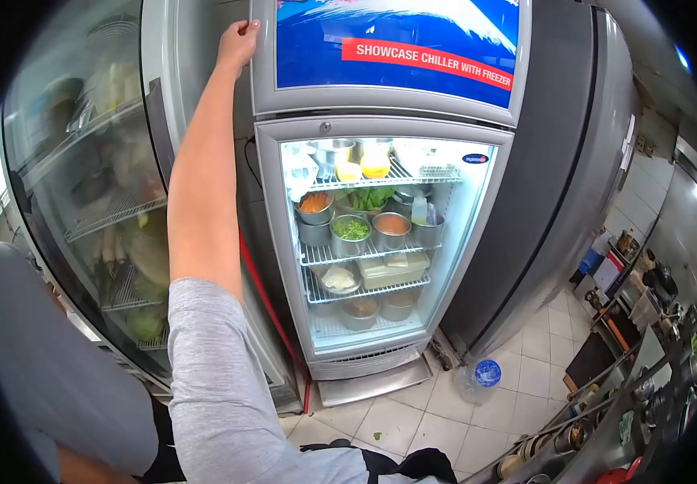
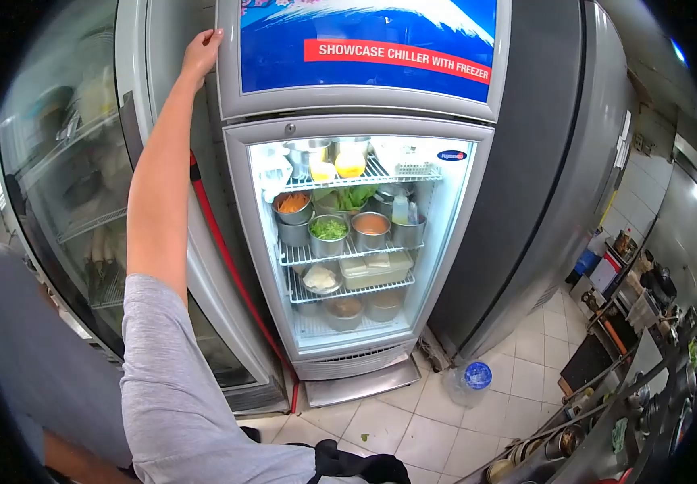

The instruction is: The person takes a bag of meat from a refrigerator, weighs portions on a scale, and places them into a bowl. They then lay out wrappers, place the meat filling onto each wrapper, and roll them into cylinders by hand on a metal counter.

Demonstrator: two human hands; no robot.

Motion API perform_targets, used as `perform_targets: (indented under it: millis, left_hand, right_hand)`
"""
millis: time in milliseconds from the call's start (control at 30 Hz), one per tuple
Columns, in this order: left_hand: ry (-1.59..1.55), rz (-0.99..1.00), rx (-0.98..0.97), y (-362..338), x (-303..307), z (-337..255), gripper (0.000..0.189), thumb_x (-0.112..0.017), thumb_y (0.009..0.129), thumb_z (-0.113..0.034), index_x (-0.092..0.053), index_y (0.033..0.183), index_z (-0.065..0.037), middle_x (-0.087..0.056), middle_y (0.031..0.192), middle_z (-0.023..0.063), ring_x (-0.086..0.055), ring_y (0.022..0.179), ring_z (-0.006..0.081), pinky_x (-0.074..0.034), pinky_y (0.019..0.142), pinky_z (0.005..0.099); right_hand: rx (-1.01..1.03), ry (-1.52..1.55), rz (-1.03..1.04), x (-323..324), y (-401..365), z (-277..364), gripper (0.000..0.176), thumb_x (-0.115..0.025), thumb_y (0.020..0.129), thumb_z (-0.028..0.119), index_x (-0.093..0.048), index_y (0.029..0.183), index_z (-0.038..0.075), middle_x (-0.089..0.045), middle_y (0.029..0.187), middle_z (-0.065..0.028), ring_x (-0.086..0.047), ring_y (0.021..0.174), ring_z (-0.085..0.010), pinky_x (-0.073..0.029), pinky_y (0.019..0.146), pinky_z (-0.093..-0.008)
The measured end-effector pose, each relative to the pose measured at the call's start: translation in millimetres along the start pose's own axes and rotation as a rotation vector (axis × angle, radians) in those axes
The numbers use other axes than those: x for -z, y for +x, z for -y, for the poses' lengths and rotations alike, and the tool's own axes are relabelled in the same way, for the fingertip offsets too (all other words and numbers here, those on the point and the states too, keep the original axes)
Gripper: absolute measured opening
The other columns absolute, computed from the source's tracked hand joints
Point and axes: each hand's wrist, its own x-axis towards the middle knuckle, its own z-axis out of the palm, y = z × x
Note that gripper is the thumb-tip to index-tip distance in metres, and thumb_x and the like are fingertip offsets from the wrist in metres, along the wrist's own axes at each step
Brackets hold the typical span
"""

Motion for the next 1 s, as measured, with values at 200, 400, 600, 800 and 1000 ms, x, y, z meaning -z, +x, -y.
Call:
perform_targets:
  millis: [200,400,600,800,1000]
  left_hand:
    - [0.015,0.063,-0.047,28,-3,28,0.059,-0.043,0.09,-0.051,-0.056,0.117,0.0,-0.06,0.111,0.0127,-0.055,0.105,0.0224,-0.04,0.092,0.0352]
    - [0.141,0.027,-0.704,-33,45,-73,0.034,-0.037,0.095,-0.022,-0.061,0.103,0.002,-0.06,0.097,0.0242,-0.052,0.096,0.0394,-0.041,0.087,0.045]
    - [-0.238,0.573,-0.876,-62,140,-143,0.053,-0.034,0.096,-0.047,-0.061,0.105,-0.002,-0.058,0.101,0.025,-0.053,0.102,0.0333,-0.041,0.091,0.0469]
    - [-0.232,0.278,-0.583,-65,121,-83,0.039,-0.043,0.097,-0.033,-0.066,0.096,-0.002,-0.061,0.084,0.0022,-0.054,0.082,0.0102,-0.042,0.076,0.0267]
    - [-0.129,0.381,-0.372,-62,61,-57,0.035,-0.047,0.096,-0.03,-0.066,0.095,-0.001,-0.061,0.083,0.0029,-0.053,0.081,0.0101,-0.043,0.075,0.0259]
  right_hand:
    - [0.593,0.106,-0.128,26,82,232,0.026,-0.057,0.086,0.022,-0.066,0.089,-0.003,-0.062,0.067,-0.0093,-0.059,0.057,-0.0148,-0.046,0.051,-0.0296]
    - [1.476,0.2,-0.395,124,-138,618,0.029,-0.059,0.083,0.004,-0.059,0.112,-0.001,-0.052,0.126,-0.0183,-0.052,0.115,-0.0283,-0.047,0.086,-0.0332]
    - [1.927,0.835,-0.789,171,-259,723,0.047,-0.049,0.095,0.023,-0.037,0.134,0.001,-0.041,0.135,-0.0174,-0.043,0.122,-0.0259,-0.033,0.103,-0.038]
    - [1.717,1.208,-1.577,240,-228,701,0.049,-0.032,0.1,0.036,-0.036,0.128,-0.003,-0.041,0.131,-0.0163,-0.04,0.123,-0.0251,-0.025,0.109,-0.0382]
    - [1.728,1.544,-1.346,282,-214,676,0.076,-0.025,0.092,0.061,-0.026,0.138,0.0,-0.03,0.144,-0.012,-0.028,0.133,-0.0229,-0.013,0.113,-0.038]
